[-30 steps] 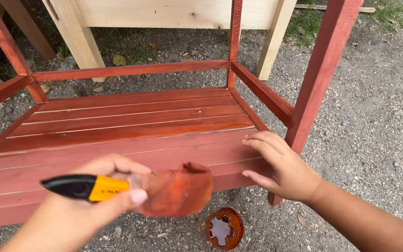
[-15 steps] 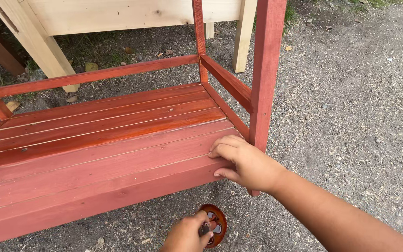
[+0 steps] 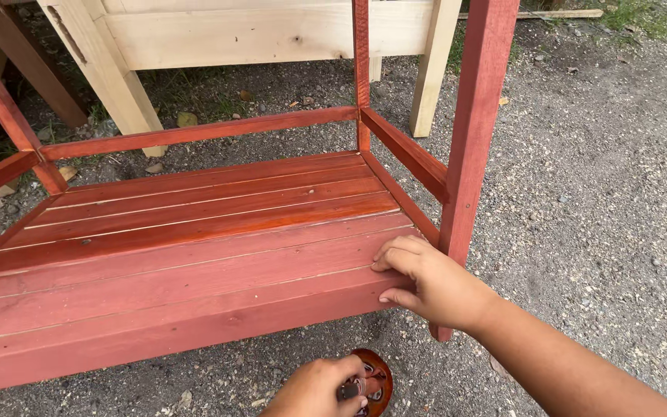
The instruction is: The person applies a red-brown wood stain to the slatted seat and rails of a wooden bench frame using a wide brush, working along the boards and around the rails. They steady the frame with their other hand and dip the brush into a stain container on the ground between passes.
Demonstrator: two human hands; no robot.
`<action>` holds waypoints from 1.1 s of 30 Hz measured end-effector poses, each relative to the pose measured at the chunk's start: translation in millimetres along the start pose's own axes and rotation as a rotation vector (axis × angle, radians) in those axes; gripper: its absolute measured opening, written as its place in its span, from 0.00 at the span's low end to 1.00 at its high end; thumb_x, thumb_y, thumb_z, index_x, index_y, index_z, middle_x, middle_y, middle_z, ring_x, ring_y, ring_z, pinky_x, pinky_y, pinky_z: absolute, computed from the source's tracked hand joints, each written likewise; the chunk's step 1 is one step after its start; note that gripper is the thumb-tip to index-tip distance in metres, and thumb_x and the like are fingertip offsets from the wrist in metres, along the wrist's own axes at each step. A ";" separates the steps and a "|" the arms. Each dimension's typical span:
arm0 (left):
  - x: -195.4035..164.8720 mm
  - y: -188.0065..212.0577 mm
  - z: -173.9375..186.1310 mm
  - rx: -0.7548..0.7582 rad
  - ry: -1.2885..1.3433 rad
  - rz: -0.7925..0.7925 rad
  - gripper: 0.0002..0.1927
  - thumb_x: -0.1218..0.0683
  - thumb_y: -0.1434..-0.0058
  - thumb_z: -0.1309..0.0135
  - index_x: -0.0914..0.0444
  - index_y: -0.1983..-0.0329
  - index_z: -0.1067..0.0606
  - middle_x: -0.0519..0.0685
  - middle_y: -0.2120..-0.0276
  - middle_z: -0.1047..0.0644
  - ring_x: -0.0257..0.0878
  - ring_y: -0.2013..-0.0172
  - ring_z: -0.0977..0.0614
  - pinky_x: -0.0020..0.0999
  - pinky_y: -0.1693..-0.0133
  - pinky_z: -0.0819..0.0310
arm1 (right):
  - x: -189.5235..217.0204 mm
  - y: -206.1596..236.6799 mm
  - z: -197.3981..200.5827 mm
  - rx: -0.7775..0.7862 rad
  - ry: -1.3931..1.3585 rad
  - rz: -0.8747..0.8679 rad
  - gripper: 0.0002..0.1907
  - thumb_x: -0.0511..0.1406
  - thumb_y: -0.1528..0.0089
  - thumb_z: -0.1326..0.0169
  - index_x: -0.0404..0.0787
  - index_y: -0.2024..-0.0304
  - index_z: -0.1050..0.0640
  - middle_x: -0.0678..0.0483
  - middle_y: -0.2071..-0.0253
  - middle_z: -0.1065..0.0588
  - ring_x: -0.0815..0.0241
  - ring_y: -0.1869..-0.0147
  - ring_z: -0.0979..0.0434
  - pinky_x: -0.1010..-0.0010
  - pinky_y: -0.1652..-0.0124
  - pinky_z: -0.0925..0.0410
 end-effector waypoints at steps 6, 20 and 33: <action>-27.7 65.2 89.2 -0.168 0.429 -0.059 0.13 0.52 0.44 0.34 0.61 0.59 0.20 0.42 0.68 0.19 0.31 0.61 0.18 0.30 0.55 0.24 | 0.5 0.1 0.5 0.001 0.014 -0.032 0.22 0.32 0.51 0.31 0.38 0.56 0.24 0.52 0.51 0.24 0.50 0.42 0.26 0.62 0.43 0.31; 135.0 147.8 297.6 -0.948 1.155 0.171 0.07 0.54 0.34 0.45 0.60 0.55 0.23 0.45 0.64 0.22 0.37 0.62 0.20 0.42 0.55 0.21 | 17.3 38.8 -19.9 -0.083 0.574 0.321 0.30 0.35 0.44 0.44 0.37 0.38 0.29 0.48 0.40 0.30 0.47 0.38 0.31 0.55 0.43 0.35; 70.0 -25.6 266.7 -0.601 0.865 0.324 0.09 0.54 0.44 0.35 0.60 0.62 0.22 0.49 0.67 0.20 0.42 0.66 0.15 0.37 0.63 0.15 | -23.3 55.9 -57.9 -0.072 0.752 0.463 0.33 0.39 0.38 0.55 0.29 0.32 0.36 0.42 0.30 0.38 0.46 0.27 0.39 0.57 0.35 0.38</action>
Point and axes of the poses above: each hand's wrist, its own y-axis away from the middle knuckle, its own z-axis out of the back of the hand, x = y × z, the point moved 4 cm from there along -y, towards the middle knuckle
